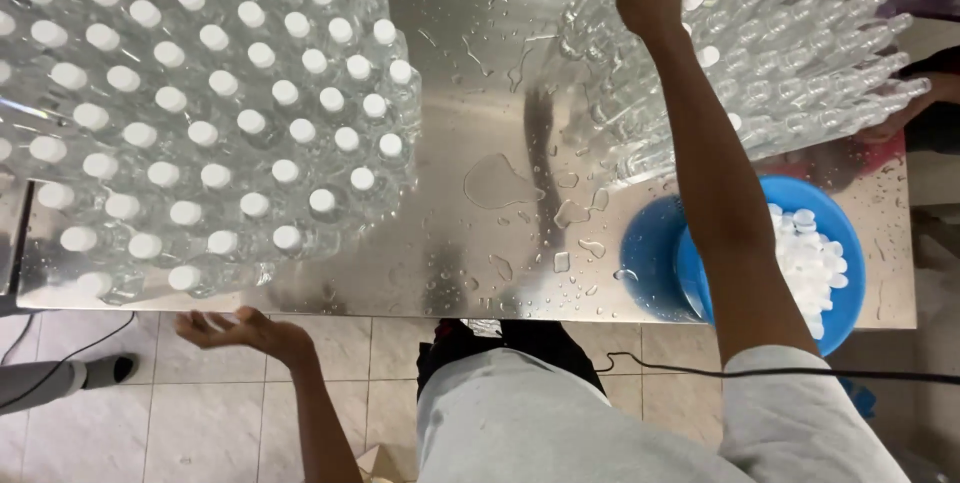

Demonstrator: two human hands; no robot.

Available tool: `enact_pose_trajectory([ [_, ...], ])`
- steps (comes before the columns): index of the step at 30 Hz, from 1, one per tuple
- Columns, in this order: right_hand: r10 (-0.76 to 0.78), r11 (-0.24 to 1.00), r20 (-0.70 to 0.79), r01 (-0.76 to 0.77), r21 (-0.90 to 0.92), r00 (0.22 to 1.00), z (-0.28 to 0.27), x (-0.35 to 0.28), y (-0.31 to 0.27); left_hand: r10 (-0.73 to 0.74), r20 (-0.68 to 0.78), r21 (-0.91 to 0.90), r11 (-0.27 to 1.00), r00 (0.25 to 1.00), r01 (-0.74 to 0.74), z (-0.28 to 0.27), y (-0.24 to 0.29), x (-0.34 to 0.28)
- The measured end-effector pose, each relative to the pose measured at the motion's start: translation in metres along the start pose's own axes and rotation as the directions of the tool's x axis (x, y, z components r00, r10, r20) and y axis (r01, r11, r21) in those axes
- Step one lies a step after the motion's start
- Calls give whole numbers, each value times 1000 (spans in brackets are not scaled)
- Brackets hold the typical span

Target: Manually placing and screwing plastic caps onto filled water bottles on a production line table.

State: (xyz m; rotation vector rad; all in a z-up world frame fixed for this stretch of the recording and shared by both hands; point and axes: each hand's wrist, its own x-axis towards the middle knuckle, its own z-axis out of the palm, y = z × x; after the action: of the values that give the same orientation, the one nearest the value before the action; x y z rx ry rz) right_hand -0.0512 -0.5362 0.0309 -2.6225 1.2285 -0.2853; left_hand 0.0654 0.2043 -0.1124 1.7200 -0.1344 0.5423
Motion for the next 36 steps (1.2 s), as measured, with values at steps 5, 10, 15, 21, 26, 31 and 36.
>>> enact_pose_trajectory([
  [5,-49,999,-20,50,5,999,42,-4,-18,238,145,74,965,960,-250,29,116,-55],
  [10,-222,975,53,220,42,974,14,-114,-75,148,643,-170,984,751,-47,92,158,-104],
  [15,-206,927,299,87,366,932,-83,-216,-143,63,861,-101,994,505,48,167,181,-95],
  [21,-236,657,584,-315,685,777,-67,-254,-146,-255,963,264,829,-87,493,172,192,-81],
  [26,-104,792,602,-301,532,792,-19,-272,-102,-385,918,355,700,-91,620,152,141,-121],
  [31,-330,836,517,-10,549,790,17,-290,-85,-424,896,396,626,-133,672,140,141,-111],
  [36,-554,716,477,98,691,682,1,-285,-112,-359,907,416,681,-220,603,135,150,-84],
])
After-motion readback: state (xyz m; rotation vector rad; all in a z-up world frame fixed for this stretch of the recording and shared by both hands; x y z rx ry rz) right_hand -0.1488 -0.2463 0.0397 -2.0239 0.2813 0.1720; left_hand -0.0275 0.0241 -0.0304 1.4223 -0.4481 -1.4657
